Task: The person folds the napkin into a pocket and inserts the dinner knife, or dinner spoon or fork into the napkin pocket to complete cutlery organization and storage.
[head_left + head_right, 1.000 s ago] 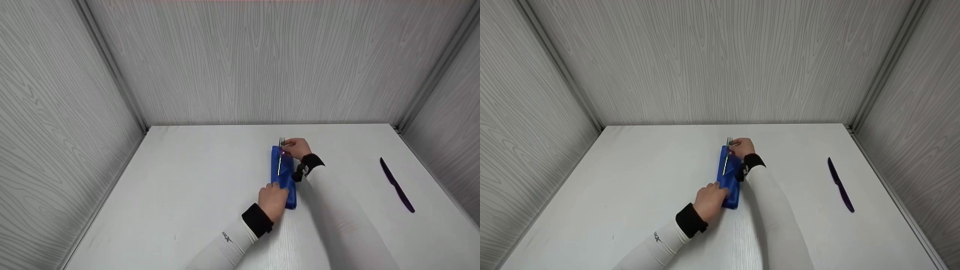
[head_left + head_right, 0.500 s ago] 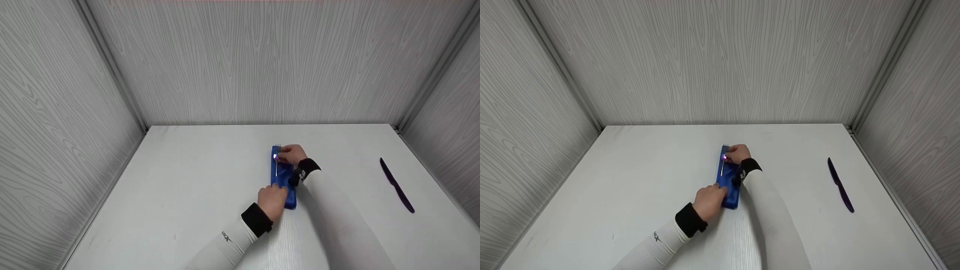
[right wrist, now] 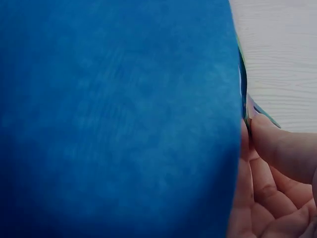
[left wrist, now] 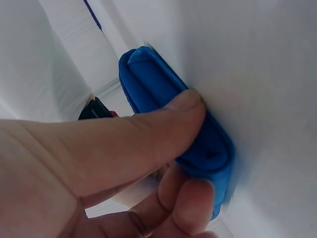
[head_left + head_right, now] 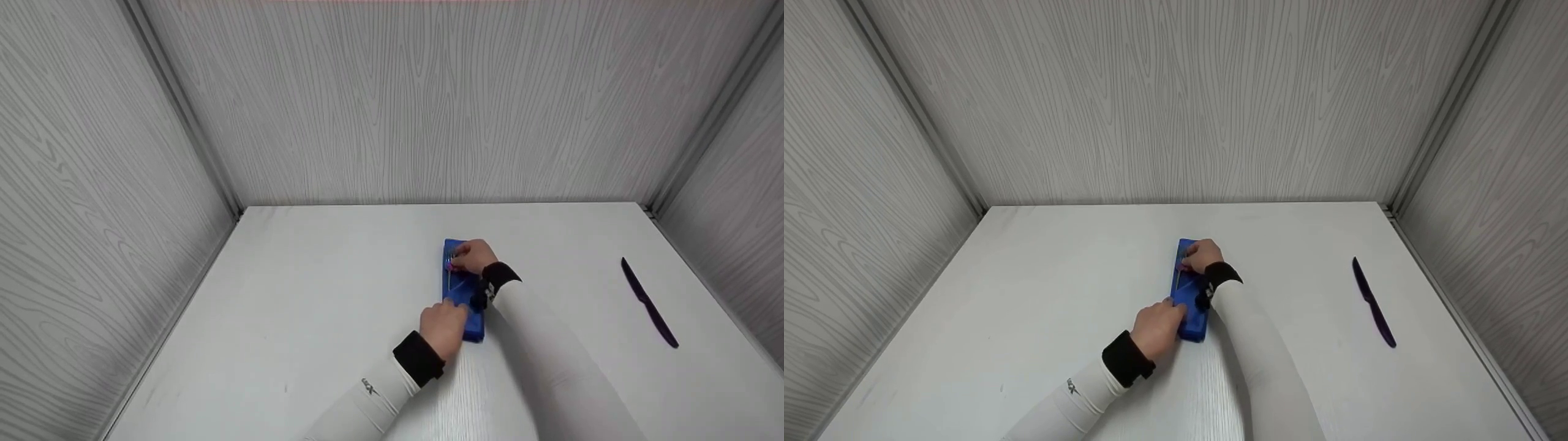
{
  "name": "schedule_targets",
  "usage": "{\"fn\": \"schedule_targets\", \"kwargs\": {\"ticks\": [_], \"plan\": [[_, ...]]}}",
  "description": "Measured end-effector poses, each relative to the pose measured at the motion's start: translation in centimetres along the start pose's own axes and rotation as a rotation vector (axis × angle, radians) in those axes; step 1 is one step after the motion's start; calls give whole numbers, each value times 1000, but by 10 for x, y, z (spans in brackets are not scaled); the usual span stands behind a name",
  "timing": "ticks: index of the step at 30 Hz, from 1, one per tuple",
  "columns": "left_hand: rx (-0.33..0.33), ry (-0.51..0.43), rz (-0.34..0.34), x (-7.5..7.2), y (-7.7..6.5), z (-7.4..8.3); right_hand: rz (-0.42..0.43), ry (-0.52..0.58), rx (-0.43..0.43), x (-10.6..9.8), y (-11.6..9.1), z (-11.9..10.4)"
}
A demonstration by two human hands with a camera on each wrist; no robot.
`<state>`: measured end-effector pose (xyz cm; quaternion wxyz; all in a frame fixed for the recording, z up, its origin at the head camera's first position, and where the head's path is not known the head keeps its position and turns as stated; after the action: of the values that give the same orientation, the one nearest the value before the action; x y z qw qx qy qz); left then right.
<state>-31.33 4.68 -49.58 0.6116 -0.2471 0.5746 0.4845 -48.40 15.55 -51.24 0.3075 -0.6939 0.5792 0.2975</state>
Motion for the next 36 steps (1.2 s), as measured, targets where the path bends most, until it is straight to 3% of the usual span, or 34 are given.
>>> {"fn": "schedule_targets", "kwargs": {"ticks": [3, 7, 16, 36], "plan": [[-2, 36, 11, -1, 0, 0, 37, -97, -32, 0, 2, -2], [1, 66, 35, -2, 2, 0, 55, -143, -63, 0, 2, -5], [-9, 85, -51, 0, 1, 0, 38, -181, -55, 2, 2, -6], [62, 111, 2, 0, 1, 1, 27, -189, 30, 5, 4, -1]]}}
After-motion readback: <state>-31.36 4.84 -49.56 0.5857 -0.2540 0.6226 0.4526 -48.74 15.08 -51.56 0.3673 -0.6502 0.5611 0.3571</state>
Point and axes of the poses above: each hand's wrist, its own y-axis towards the middle knuckle, its own x-axis out of the palm, z = x × y, the point moved 5 cm from there along y, towards the middle knuckle, and after that the axes turned 14 degrees about -y, right-handed, at the moved point
